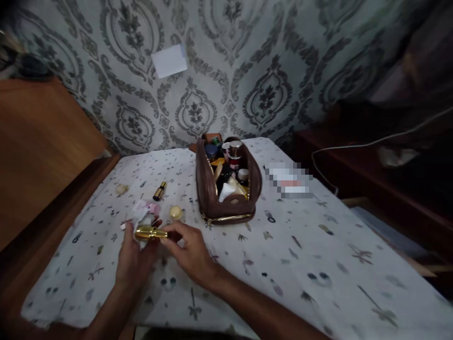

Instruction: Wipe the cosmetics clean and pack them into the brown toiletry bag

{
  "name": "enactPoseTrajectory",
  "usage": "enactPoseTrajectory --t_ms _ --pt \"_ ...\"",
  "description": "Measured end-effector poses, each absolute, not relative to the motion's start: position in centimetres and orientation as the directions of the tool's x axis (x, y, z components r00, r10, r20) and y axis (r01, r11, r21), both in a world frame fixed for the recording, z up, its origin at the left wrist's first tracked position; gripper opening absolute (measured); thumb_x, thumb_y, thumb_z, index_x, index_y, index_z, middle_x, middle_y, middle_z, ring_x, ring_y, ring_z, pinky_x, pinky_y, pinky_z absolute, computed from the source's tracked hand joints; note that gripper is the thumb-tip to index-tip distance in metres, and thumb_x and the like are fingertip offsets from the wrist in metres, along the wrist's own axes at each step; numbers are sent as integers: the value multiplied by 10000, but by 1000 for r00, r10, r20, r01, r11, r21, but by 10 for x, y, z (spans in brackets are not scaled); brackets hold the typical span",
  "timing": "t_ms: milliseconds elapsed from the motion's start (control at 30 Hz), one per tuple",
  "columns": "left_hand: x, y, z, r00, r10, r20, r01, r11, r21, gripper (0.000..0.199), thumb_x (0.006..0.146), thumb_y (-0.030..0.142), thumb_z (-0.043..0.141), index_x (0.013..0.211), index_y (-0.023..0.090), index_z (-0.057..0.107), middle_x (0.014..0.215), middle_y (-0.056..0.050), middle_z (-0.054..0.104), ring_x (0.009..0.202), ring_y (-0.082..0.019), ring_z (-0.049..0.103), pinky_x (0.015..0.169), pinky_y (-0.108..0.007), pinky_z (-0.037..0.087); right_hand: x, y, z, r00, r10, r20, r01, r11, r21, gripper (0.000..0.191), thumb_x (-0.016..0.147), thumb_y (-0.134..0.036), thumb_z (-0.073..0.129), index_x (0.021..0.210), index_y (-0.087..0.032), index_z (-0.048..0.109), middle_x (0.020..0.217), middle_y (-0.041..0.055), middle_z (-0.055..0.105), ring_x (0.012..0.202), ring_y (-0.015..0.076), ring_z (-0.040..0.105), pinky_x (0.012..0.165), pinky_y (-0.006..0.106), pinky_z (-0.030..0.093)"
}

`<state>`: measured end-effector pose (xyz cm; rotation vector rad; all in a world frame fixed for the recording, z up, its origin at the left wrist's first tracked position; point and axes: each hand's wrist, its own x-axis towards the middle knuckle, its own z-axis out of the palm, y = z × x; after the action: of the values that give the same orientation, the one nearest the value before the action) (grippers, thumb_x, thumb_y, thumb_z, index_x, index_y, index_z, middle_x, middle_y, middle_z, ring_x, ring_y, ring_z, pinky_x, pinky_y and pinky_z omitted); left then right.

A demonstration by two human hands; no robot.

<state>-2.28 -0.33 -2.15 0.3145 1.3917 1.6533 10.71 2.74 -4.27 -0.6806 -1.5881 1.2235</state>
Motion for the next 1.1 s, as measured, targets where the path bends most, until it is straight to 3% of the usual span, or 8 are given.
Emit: enactPoseTrajectory --t_ms 133,233,400,500,567,667,900,1100 --pt "-15 -11 -11 -399 752 -525 -783 18 621 545 978 576 436 1134 112 674 907 -115 745 844 -204 738 930 -373 590 108 21 -44 -422 818 391 -9 427 -904 94 899 -249 653 962 -201 704 838 6 728 727 135 650 706 244 498" --pt "-14 -15 -7 -395 754 -525 -781 25 624 551 987 589 409 1160 133 666 917 -105 749 921 -201 740 948 -319 576 106 20 -48 -439 806 396 40 458 -888 82 912 -251 627 957 -201 674 837 6 723 713 138 647 700 248 494" --pt "-13 -19 -27 -495 821 -285 -394 80 916 632 984 630 291 1265 177 631 1182 -136 736 1227 -259 647 1082 -417 497 104 20 -54 -420 838 348 67 411 -909 69 899 -266 620 926 -203 628 801 -5 696 684 134 627 659 238 466" --pt "-13 -24 -43 -508 845 -169 -107 132 985 526 923 549 510 1260 169 648 1373 -140 648 1419 -279 475 1239 -415 276 104 20 -54 -429 846 316 49 371 -927 78 880 -276 633 875 -205 601 749 -19 657 649 123 587 638 231 443" --pt "-13 -26 -48 -516 842 -155 13 189 982 515 871 469 608 1280 158 641 1482 -142 558 1492 -290 360 1266 -403 189 104 21 -53 -427 857 289 -4 318 -948 101 880 -289 624 845 -206 577 729 -25 631 646 119 570 628 225 437" --pt "-9 -24 -45 -455 884 -108 184 212 960 571 929 485 474 1358 124 580 1558 -151 465 1517 -285 305 1254 -417 241 103 22 -51 -423 873 242 -118 212 -970 160 893 -343 614 835 -206 557 715 -28 592 641 112 546 609 218 434" --pt "-24 -28 -43 -453 861 -233 246 372 895 637 934 557 430 1410 147 531 1599 -119 411 1523 -265 292 1246 -389 248 100 20 -48 -379 911 165 -199 94 -976 178 834 -350 661 792 -201 574 649 -52 520 603 100 475 589 221 385" --pt "-59 -29 -86 -429 884 -184 336 346 876 459 735 382 657 1160 208 685 1517 -126 504 1503 -357 316 1229 -498 268 99 27 -48 -251 958 142 -223 86 -971 267 707 -409 794 782 -181 678 596 -72 498 558 79 416 532 208 321"
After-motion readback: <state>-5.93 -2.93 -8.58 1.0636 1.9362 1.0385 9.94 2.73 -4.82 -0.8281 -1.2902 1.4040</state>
